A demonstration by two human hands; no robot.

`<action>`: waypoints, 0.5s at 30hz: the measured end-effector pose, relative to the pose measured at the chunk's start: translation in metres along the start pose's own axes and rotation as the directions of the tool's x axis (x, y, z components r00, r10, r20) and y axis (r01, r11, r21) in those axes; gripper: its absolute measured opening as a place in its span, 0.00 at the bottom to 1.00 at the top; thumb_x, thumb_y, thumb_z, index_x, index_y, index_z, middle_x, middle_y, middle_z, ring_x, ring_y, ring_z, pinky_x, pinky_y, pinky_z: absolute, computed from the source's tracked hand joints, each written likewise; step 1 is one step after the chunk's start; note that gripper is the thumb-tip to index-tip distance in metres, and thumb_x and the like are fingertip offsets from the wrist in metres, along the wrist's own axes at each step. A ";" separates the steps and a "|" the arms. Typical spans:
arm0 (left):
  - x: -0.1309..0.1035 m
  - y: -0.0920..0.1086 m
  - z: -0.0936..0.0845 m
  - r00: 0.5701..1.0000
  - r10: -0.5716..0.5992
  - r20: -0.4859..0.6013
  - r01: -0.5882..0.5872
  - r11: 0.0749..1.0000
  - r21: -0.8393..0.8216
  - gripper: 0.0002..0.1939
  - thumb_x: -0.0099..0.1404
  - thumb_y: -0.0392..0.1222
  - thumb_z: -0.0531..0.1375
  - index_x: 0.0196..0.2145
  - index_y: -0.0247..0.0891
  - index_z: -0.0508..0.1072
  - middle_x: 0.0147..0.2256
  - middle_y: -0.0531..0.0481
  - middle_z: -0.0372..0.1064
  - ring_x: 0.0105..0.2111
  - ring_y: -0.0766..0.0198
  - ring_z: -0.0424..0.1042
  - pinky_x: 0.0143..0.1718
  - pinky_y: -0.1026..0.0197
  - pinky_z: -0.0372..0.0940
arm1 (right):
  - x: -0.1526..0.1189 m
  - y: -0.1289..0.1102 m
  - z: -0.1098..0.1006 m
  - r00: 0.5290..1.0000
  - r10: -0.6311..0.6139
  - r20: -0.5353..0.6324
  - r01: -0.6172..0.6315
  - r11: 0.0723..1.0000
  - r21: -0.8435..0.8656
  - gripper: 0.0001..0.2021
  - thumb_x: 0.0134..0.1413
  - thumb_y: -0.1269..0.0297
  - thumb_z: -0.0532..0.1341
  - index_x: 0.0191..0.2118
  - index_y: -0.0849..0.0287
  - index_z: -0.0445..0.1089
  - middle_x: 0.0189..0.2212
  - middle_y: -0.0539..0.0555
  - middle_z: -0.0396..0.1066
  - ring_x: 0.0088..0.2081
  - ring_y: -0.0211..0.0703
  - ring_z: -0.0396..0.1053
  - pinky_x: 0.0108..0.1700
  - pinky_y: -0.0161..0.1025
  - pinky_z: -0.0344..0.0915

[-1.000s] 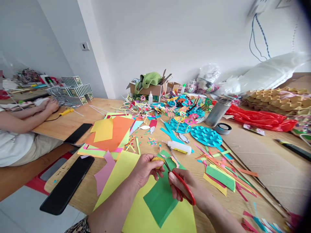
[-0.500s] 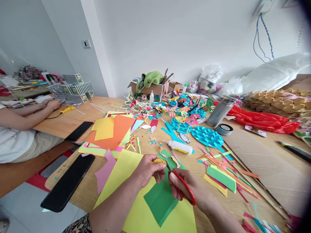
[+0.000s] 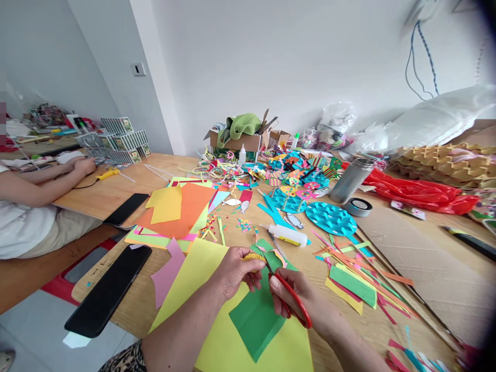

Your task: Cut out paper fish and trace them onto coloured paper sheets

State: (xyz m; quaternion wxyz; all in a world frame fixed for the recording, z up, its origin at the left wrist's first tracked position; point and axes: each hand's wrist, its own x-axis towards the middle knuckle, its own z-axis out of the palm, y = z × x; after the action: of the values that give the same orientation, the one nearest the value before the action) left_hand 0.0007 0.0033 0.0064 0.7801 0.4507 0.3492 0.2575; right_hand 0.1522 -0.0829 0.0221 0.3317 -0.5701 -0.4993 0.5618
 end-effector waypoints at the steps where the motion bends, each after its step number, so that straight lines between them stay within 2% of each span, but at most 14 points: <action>1: 0.000 0.000 0.000 1.000 -0.001 0.000 0.001 1.000 -0.002 0.13 0.46 0.44 0.66 0.24 0.34 0.68 0.16 0.54 0.66 0.13 0.68 0.65 0.10 0.69 0.57 | 0.000 0.000 0.000 1.000 0.000 0.000 0.000 1.000 0.000 0.21 0.49 0.42 0.61 0.26 0.57 0.61 0.17 0.48 0.68 0.19 0.36 0.62 0.22 0.34 0.55; 15: 0.001 0.000 -0.001 0.999 -0.025 0.026 0.026 0.999 -0.021 0.13 0.45 0.44 0.66 0.23 0.33 0.68 0.16 0.54 0.66 0.12 0.69 0.64 0.11 0.70 0.56 | 0.002 0.001 0.000 1.000 -0.002 0.006 0.002 1.000 -0.006 0.23 0.47 0.40 0.61 0.25 0.57 0.60 0.16 0.48 0.67 0.18 0.35 0.61 0.22 0.33 0.55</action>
State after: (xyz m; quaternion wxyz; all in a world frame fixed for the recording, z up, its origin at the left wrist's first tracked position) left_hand 0.0005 0.0046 0.0054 0.7926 0.4410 0.3421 0.2453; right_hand 0.1525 -0.0816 0.0211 0.3292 -0.5689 -0.5025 0.5616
